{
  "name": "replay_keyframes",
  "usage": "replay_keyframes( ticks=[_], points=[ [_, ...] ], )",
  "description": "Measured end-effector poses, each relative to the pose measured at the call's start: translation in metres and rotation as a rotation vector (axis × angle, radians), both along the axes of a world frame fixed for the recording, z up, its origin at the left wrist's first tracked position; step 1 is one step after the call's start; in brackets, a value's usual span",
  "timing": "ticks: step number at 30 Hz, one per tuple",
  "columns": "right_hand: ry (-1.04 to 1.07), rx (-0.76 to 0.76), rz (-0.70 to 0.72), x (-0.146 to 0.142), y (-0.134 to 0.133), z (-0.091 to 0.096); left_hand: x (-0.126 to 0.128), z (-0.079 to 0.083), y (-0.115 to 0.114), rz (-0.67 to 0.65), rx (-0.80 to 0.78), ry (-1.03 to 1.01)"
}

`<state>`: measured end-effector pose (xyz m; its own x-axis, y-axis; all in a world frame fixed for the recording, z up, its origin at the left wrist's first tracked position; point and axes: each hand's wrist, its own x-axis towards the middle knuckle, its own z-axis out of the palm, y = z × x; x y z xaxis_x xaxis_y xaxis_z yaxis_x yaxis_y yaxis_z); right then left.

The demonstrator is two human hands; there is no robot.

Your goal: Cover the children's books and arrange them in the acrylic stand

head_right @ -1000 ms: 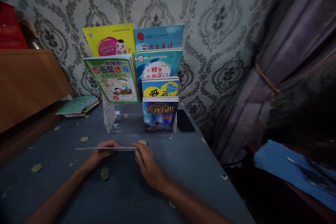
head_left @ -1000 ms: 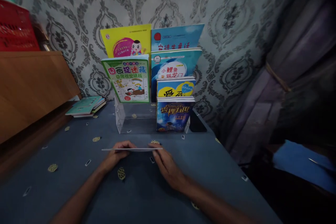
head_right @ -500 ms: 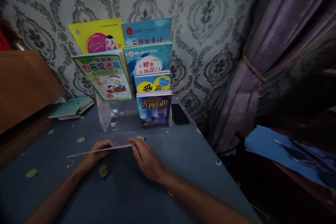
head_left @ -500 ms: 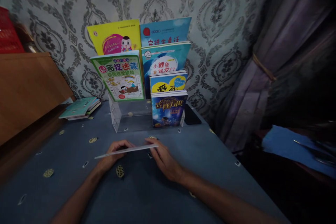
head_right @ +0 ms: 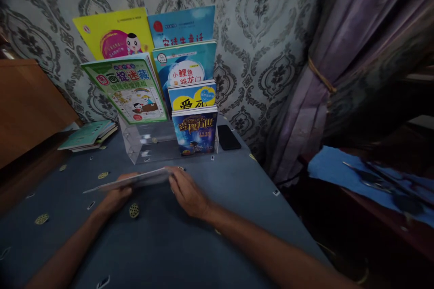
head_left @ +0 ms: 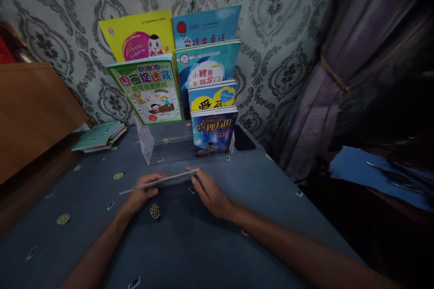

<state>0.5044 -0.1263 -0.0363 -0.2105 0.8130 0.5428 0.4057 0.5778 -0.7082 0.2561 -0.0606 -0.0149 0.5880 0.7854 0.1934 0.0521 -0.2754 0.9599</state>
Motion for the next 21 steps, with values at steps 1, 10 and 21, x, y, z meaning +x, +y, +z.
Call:
replay_keyframes(
  ticks=[1,10,21],
  points=[
    [0.0,0.007,0.006,0.0,0.0,-0.0001,-0.0002,-0.0004,0.0004,-0.003,0.013,0.006],
    [-0.019,0.023,0.009,0.0007,0.0021,-0.0062,-0.0007,-0.0024,0.0019,-0.069,-0.018,-0.047],
    [-0.014,-0.015,0.037,0.0001,0.0001,0.0016,-0.0027,0.0012,0.0023,-0.084,-0.065,-0.027]
  ],
)
